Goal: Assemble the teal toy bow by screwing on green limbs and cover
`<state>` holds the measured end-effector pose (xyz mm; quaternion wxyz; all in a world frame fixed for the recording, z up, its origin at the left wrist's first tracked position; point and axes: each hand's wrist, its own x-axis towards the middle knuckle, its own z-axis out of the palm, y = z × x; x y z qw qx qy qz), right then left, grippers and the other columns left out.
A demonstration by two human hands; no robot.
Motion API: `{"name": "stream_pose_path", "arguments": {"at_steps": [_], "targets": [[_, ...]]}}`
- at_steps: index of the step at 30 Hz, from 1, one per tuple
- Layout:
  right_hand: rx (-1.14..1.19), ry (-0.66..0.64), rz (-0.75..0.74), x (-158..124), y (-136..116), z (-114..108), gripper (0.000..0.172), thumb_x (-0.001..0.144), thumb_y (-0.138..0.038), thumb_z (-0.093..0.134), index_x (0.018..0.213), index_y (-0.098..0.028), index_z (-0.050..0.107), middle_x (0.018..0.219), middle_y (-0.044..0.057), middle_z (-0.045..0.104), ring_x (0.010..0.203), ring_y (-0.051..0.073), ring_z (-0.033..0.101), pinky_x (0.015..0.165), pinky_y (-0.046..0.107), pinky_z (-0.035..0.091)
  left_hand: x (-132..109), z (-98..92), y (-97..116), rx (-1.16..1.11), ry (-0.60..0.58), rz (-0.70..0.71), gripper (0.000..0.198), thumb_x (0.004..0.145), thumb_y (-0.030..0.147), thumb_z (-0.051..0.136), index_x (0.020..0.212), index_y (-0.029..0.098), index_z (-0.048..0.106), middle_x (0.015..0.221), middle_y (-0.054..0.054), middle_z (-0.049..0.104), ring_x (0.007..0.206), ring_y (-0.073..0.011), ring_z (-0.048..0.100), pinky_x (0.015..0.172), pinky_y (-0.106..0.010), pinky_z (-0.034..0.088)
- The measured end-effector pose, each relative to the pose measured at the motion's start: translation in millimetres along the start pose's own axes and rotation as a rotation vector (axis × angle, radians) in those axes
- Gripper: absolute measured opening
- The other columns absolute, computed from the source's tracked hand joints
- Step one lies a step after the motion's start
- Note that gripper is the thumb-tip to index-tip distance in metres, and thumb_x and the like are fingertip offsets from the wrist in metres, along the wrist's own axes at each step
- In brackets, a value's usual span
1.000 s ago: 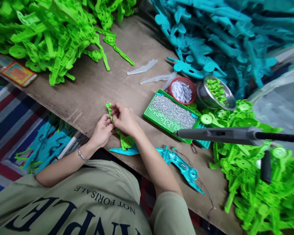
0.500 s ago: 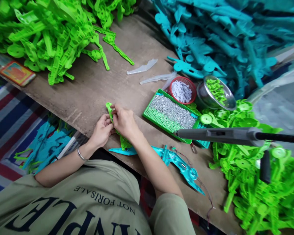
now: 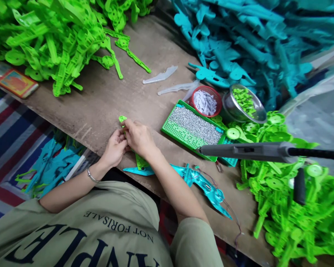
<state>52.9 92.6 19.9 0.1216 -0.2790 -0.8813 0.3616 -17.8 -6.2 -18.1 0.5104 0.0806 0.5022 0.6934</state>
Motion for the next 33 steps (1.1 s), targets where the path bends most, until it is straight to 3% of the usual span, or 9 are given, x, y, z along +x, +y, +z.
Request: {"name": "stream_pose_path", "arguments": {"at_steps": [5,9,12,18,33], "targets": [[0.231,0.11,0.055,-4.6,2.9,-3.5,0.026,0.083,-0.01,0.057,0.104,-0.019,0.068,0.095,0.004,0.08,0.088,0.017,0.077,0.085,0.031,0.058,-2.3,1.0,3.1,0.01,-0.028,-0.024,0.035,0.069,0.017,0.07,0.098,0.02,0.051,0.081,0.003,0.071,0.066,-0.0106,0.065,0.06,-0.021,0.054],[0.255,0.151,0.096,-6.4,2.0,-4.3,0.026,0.082,-0.015,0.058,0.105,-0.02,0.068,0.099,0.004,0.08,0.081,0.016,0.076,0.081,0.03,0.058,-2.7,1.5,4.3,0.013,-0.011,-0.038,0.038,0.069,0.016,0.072,0.1,0.02,0.052,0.084,0.002,0.071,0.07,-0.0121,0.067,0.062,-0.022,0.055],[0.249,0.174,0.145,-3.7,-0.4,-4.3,0.019,0.083,-0.022,0.061,0.1,-0.019,0.07,0.091,0.003,0.079,0.074,0.016,0.074,0.076,0.029,0.058,-2.7,2.0,4.7,0.014,-0.011,-0.048,0.037,0.069,0.016,0.071,0.1,0.02,0.052,0.085,0.001,0.071,0.072,-0.0136,0.068,0.063,-0.024,0.056],[0.225,0.148,0.177,0.6,-2.6,-2.1,0.02,0.079,-0.015,0.06,0.096,-0.02,0.071,0.085,0.002,0.078,0.073,0.016,0.073,0.079,0.03,0.058,-2.4,1.9,5.3,0.027,0.002,-0.058,0.033,0.07,0.013,0.069,0.097,0.021,0.051,0.082,0.003,0.07,0.069,-0.012,0.066,0.062,-0.022,0.054],[0.15,0.121,0.059,-1.3,0.0,-2.0,0.031,0.077,-0.009,0.054,0.103,-0.02,0.067,0.094,0.004,0.078,0.082,0.017,0.074,0.083,0.031,0.058,-3.0,1.9,5.8,0.017,-0.002,-0.053,0.033,0.07,0.011,0.067,0.098,0.02,0.053,0.082,0.003,0.071,0.07,-0.0114,0.066,0.062,-0.02,0.053]]}}
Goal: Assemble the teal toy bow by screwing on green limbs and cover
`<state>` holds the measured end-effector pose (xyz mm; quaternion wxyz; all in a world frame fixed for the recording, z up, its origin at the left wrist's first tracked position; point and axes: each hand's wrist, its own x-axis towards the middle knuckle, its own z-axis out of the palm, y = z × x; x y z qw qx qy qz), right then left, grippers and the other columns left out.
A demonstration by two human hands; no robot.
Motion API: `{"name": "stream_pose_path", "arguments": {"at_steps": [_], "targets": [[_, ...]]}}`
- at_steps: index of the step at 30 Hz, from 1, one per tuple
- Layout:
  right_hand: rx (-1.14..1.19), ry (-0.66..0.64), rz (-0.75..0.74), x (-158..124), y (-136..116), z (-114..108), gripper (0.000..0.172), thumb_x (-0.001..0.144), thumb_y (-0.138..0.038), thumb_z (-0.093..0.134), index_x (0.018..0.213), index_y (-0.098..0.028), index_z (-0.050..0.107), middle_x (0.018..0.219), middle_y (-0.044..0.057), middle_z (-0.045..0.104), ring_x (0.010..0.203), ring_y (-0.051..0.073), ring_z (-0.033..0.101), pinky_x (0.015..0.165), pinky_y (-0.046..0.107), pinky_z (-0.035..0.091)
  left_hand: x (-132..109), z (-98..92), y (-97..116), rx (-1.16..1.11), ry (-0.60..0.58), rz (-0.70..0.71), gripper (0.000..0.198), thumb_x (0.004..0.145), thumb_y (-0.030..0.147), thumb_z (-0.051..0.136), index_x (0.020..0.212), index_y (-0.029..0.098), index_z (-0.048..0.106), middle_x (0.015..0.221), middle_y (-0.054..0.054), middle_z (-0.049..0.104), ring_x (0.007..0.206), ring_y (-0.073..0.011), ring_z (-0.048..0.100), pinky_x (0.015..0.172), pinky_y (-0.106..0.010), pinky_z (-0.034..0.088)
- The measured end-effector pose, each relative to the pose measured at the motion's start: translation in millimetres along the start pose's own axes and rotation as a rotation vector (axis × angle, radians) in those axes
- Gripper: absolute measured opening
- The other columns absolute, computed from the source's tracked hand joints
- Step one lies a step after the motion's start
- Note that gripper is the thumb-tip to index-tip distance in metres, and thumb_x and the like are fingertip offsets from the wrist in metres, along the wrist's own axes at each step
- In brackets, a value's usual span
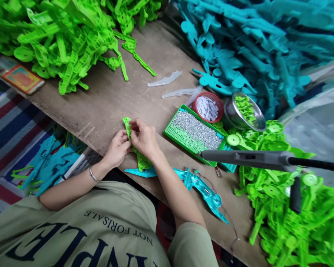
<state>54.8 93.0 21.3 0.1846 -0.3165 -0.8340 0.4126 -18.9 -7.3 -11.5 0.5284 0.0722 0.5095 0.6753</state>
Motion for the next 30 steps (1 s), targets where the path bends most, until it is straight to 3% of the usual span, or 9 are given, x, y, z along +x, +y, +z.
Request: {"name": "stream_pose_path", "arguments": {"at_steps": [13,19,25,30], "targets": [[-0.022,0.023,0.073,-1,-4,5,0.027,0.077,-0.01,0.055,0.099,-0.02,0.066,0.089,0.004,0.077,0.077,0.017,0.073,0.076,0.029,0.058,2,-1.5,-3,-0.02,-0.003,0.02,0.034,0.069,0.012,0.072,0.097,0.02,0.054,0.089,0.0,0.075,0.083,-0.0141,0.071,0.072,-0.023,0.055],[-0.146,0.029,0.068,-5,-11,10,0.026,0.081,-0.009,0.054,0.102,-0.019,0.066,0.093,0.008,0.078,0.08,0.02,0.074,0.079,0.032,0.057,2,-1.7,-4,-0.028,-0.005,0.049,0.037,0.069,0.016,0.078,0.097,0.02,0.054,0.091,-0.001,0.075,0.089,-0.0165,0.072,0.078,-0.025,0.056],[-0.186,0.042,0.018,-12,-11,5,0.023,0.087,-0.011,0.054,0.1,-0.021,0.07,0.098,0.007,0.08,0.089,0.021,0.077,0.082,0.03,0.057,2,-3.2,-5,0.008,-0.005,0.041,0.035,0.069,0.014,0.071,0.1,0.019,0.055,0.085,0.001,0.073,0.078,-0.0131,0.07,0.067,-0.02,0.052],[-0.199,0.043,0.015,-11,-9,6,0.024,0.087,-0.012,0.055,0.099,-0.021,0.073,0.097,0.005,0.081,0.085,0.019,0.078,0.08,0.029,0.057,3,-4.9,-6,0.015,-0.011,0.051,0.034,0.07,0.01,0.065,0.101,0.019,0.055,0.084,0.002,0.072,0.073,-0.0105,0.068,0.063,-0.018,0.048]]}}
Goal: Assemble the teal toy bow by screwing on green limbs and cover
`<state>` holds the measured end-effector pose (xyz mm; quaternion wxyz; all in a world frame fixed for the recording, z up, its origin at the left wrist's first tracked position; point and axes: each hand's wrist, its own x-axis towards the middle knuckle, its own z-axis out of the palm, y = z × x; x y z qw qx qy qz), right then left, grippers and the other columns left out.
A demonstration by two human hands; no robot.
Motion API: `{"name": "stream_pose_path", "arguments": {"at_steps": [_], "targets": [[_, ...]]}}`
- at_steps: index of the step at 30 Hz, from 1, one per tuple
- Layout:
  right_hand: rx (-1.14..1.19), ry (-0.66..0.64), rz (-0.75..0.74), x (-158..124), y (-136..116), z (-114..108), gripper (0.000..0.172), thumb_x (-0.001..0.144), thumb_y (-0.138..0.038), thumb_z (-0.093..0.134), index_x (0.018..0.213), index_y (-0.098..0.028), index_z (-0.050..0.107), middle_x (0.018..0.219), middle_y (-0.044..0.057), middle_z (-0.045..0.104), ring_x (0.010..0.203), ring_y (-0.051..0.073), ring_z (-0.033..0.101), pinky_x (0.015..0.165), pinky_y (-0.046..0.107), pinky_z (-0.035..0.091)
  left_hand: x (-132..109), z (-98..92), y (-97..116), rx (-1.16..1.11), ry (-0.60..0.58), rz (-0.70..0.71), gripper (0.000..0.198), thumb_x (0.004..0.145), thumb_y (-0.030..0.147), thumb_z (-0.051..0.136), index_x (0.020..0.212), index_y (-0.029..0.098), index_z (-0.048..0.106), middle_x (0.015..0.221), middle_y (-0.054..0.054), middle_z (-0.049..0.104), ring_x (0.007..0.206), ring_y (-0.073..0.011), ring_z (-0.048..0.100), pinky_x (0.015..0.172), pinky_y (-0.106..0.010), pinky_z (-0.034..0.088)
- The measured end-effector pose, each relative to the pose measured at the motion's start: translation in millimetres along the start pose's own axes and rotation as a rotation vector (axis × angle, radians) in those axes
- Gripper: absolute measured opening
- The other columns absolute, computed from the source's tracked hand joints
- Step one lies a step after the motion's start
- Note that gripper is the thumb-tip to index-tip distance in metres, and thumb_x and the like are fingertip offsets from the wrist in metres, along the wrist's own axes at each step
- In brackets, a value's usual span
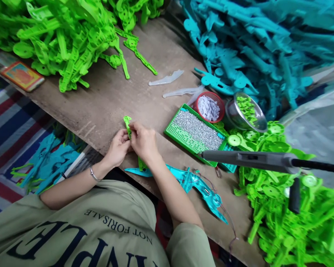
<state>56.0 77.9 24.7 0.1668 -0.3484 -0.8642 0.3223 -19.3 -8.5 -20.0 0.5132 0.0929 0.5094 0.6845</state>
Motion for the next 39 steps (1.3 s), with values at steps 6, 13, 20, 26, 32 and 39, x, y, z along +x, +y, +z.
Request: {"name": "stream_pose_path", "arguments": {"at_steps": [6,13,20,26,32,39], "targets": [[0.006,0.009,-0.023,1,6,3,0.025,0.086,-0.012,0.056,0.102,-0.021,0.073,0.096,0.004,0.081,0.084,0.018,0.077,0.079,0.028,0.057,0,0.1,-2,-0.022,-0.003,0.007,0.035,0.069,0.01,0.067,0.1,0.019,0.055,0.088,0.001,0.074,0.081,-0.0123,0.07,0.069,-0.02,0.051],[-0.028,-0.011,-0.039,-4,9,6,0.029,0.087,-0.011,0.054,0.113,-0.019,0.066,0.095,0.005,0.08,0.084,0.018,0.076,0.076,0.027,0.056,0,-0.1,-1,-0.004,-0.009,0.008,0.034,0.071,0.011,0.066,0.101,0.02,0.055,0.089,0.0,0.073,0.087,-0.0149,0.071,0.075,-0.023,0.054],[-0.402,-0.212,-0.197,-20,-6,-2,0.038,0.097,-0.01,0.042,0.131,-0.016,0.058,0.097,0.01,0.079,0.084,0.021,0.074,0.071,0.028,0.055,0,-3.8,-5,0.061,0.01,0.071,0.028,0.072,0.017,0.07,0.095,0.02,0.054,0.08,0.004,0.066,0.075,-0.0114,0.065,0.069,-0.021,0.05],[-0.633,-0.225,-0.371,-26,-27,3,0.035,0.1,-0.008,0.036,0.126,-0.005,0.06,0.121,0.025,0.072,0.109,0.027,0.07,0.101,0.043,0.055,-1,-10.1,-10,0.206,0.058,0.27,0.018,0.08,0.029,0.07,0.086,0.021,0.055,0.08,0.003,0.062,0.078,-0.0122,0.06,0.073,-0.023,0.05],[-0.159,-0.201,-0.205,-25,4,-8,0.043,0.099,-0.011,0.042,0.139,-0.015,0.056,0.118,0.011,0.077,0.104,0.021,0.075,0.092,0.035,0.06,0,-5.5,-3,0.103,-0.014,0.027,0.029,0.076,0.02,0.068,0.098,0.022,0.049,0.087,0.003,0.067,0.077,-0.013,0.068,0.073,-0.027,0.056],[0.046,0.075,0.024,-56,24,-35,0.029,0.097,-0.019,0.049,0.115,-0.019,0.073,0.114,0.008,0.079,0.105,0.022,0.075,0.093,0.037,0.059,-5,-3.5,6,0.035,-0.07,-0.083,0.037,0.078,0.018,0.068,0.104,0.023,0.043,0.099,-0.001,0.073,0.084,-0.0175,0.075,0.079,-0.037,0.063]]}}
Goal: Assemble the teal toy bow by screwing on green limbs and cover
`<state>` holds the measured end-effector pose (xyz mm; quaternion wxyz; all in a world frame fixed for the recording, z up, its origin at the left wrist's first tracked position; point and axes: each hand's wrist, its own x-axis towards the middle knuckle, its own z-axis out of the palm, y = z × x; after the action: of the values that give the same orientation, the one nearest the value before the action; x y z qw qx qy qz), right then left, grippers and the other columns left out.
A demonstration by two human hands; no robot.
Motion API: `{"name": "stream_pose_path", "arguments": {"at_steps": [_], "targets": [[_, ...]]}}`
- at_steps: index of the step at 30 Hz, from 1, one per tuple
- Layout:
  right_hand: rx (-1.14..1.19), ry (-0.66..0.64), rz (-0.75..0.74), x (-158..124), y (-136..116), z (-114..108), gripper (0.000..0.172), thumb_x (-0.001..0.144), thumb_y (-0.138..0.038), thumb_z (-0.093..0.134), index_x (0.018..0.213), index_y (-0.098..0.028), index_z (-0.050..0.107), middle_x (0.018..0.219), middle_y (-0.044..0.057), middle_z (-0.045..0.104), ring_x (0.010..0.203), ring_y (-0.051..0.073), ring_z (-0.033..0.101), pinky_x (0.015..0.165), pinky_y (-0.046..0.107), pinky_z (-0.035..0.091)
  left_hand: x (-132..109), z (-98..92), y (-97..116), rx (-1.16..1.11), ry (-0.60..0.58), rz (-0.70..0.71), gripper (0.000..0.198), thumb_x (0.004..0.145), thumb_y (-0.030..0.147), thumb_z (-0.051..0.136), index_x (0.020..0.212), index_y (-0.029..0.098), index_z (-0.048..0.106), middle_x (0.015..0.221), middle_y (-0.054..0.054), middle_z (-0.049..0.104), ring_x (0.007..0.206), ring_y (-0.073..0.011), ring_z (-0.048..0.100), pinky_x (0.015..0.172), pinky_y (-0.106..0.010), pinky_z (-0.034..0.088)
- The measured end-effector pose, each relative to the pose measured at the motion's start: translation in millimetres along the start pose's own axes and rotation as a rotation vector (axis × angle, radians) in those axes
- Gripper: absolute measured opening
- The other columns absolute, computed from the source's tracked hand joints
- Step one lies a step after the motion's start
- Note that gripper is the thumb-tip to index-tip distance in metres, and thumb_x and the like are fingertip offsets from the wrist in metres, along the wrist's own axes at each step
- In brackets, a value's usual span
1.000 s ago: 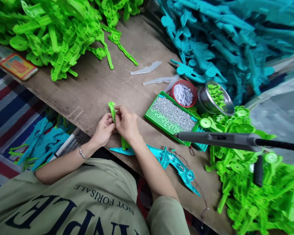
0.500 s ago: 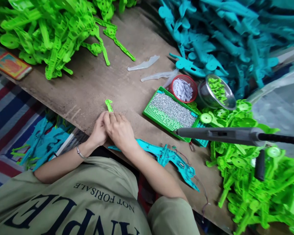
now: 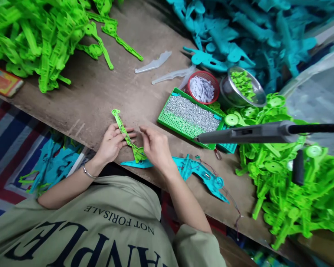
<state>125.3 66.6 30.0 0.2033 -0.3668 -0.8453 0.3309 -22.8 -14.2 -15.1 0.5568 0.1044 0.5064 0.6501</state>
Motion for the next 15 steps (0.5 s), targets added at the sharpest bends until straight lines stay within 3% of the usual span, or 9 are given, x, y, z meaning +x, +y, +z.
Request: {"name": "stream_pose_path", "arguments": {"at_steps": [7,15], "targets": [[-0.175,0.024,-0.036,-48,-15,10,0.02,0.098,-0.027,0.057,0.107,-0.017,0.071,0.095,0.009,0.076,0.087,0.023,0.066,0.08,0.036,0.052,-1,-4.6,-3,0.033,-0.029,0.007,0.041,0.081,0.023,0.073,0.108,0.024,0.043,0.108,-0.003,0.073,0.091,-0.018,0.075,0.083,-0.039,0.063],[-0.413,0.073,-0.078,-59,-20,31,0.02,0.1,-0.02,0.05,0.095,-0.02,0.07,0.083,0.006,0.068,0.081,0.022,0.051,0.071,0.037,0.035,-9,-4.6,-6,0.106,-0.118,0.049,0.067,0.069,0.019,0.083,0.118,0.028,0.037,0.12,-0.005,0.068,0.1,-0.022,0.075,0.086,-0.039,0.062]]}}
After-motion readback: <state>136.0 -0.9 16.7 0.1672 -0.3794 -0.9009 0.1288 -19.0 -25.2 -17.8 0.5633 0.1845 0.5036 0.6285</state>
